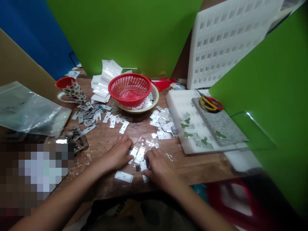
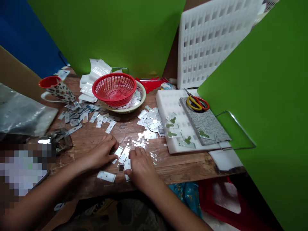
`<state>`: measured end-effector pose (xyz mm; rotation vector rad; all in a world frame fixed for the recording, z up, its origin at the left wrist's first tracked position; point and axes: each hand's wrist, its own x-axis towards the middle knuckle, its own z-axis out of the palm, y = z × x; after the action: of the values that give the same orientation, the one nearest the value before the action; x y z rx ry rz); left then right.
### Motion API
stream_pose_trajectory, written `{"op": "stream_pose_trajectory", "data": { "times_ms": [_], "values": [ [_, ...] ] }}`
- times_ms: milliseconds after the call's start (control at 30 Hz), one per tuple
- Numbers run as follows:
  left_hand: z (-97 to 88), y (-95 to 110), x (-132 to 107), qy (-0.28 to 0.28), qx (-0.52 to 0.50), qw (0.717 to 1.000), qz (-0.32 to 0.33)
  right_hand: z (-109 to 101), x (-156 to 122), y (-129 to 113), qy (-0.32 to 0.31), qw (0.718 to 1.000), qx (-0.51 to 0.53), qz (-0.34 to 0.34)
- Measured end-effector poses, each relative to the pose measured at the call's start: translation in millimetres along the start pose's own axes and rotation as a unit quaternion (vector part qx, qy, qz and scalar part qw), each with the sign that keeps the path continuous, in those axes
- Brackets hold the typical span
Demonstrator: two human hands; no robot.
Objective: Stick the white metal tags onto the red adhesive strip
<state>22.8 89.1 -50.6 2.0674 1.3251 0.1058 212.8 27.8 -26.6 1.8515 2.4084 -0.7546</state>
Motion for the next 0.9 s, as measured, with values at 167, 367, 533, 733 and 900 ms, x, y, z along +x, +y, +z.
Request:
{"op": "stream_pose_trajectory", "data": {
  "times_ms": [167,367,533,733,900],
  "values": [
    [1.7,2,-3,0.009,0.021,1.0,-0.004,5,-5,-2,-0.001,1.0,0.007,-0.013],
    [8.1,2,-6,0.033,0.02,0.999,-0.025,10,-1,-7,0.016,0.994,0.107,0.004],
    [7.4,-4,-4,0.039,-0.026,0.998,-0.029,15,1,-3,0.004,0.972,0.236,0.013],
    [-4.8,-15,-5,0.048,-0.114,0.991,-0.053,10,12,9,-0.011,0.956,0.291,0.013],
    [-6.5,-18,-12,0.062,-0.214,0.972,-0.08,4,35,13,0.006,0.967,0.25,0.048]
  ]
}}
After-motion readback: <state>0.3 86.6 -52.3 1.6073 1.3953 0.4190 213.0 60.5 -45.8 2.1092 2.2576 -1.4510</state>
